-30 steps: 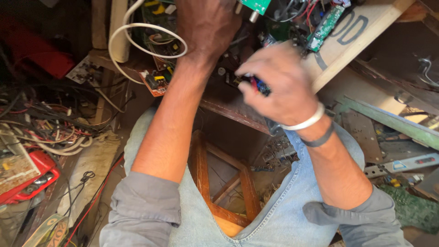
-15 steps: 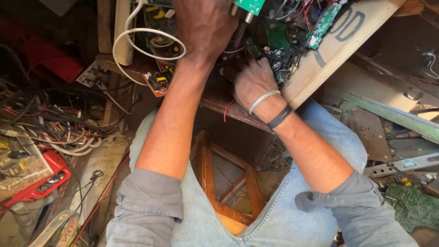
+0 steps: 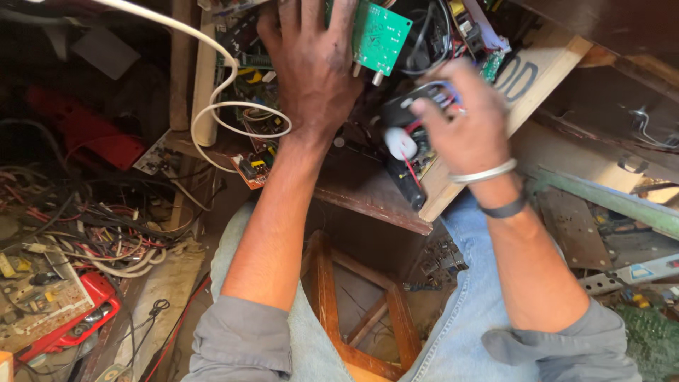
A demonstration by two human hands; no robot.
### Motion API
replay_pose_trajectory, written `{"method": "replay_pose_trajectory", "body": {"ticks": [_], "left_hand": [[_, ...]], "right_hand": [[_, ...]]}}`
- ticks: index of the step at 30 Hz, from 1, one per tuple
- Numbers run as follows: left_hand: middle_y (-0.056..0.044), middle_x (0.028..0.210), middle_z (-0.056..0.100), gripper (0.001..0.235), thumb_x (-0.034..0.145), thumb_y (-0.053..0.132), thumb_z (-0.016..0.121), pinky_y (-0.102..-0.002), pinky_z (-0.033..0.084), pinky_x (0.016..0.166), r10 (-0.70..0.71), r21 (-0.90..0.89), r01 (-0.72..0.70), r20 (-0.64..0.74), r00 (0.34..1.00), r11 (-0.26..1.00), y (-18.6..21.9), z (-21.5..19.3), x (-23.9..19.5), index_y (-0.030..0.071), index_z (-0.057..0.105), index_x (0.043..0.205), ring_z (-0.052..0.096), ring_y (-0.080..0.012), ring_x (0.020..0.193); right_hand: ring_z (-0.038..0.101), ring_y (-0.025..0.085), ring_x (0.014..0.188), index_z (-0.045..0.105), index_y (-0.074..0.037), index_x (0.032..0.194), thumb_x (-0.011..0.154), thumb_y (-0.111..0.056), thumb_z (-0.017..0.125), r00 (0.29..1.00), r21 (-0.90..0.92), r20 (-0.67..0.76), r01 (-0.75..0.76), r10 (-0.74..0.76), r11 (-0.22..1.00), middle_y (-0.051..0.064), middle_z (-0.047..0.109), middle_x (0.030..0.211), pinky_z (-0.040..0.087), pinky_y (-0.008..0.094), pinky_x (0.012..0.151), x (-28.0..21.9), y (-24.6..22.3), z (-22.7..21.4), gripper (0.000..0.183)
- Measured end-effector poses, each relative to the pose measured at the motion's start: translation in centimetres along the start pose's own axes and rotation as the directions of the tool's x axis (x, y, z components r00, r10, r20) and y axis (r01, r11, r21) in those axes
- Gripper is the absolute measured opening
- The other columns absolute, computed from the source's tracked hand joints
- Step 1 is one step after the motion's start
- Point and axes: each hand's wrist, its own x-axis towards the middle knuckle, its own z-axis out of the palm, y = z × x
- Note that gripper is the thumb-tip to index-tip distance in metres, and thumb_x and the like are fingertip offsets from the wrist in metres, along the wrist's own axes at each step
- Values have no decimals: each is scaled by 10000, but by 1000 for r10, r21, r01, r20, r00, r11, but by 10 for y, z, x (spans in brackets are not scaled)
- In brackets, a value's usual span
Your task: The person sorts through a drawer filled with electronic components and circuit boards, moving items around. They then pick up an orange handheld device and manipulate its handle and casing.
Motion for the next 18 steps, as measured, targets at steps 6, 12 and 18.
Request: {"method": "replay_pose_trajectory", "body": {"ticks": [6,12,18], "left_hand": [[-138,1378,506,830,693,165,902,-618,327,1097,-21,30,20,32,999,999,-3,10,-1,149,513,1426,431,-384,1331],[-141,1356,529,768,724,149,893,-608,326,1089,-13,30,12,50,999,999,-4,10,-4,150,538,1406,448,-389,1305],[-158,1285,561,694,719,126,869,-598,336,1064,-14,47,12,38,999,999,-4,10,-4,119,569,1344,472,-392,1255]], "right_hand": [[633,231,986,608,-12,1240,1019,36,759,974,115,-225,21,6,993,130,619,1153,544,321,862,6,-1,-26,272],[586,369,1225,618,-18,1282,865,109,736,928,-435,-210,193,-307,879,190,579,1297,481,427,1098,-4,-34,-31,452],[701,352,955,664,-58,1131,937,-144,756,979,-234,144,179,-148,956,169,710,1063,573,445,827,-28,-45,-8,231]]}}
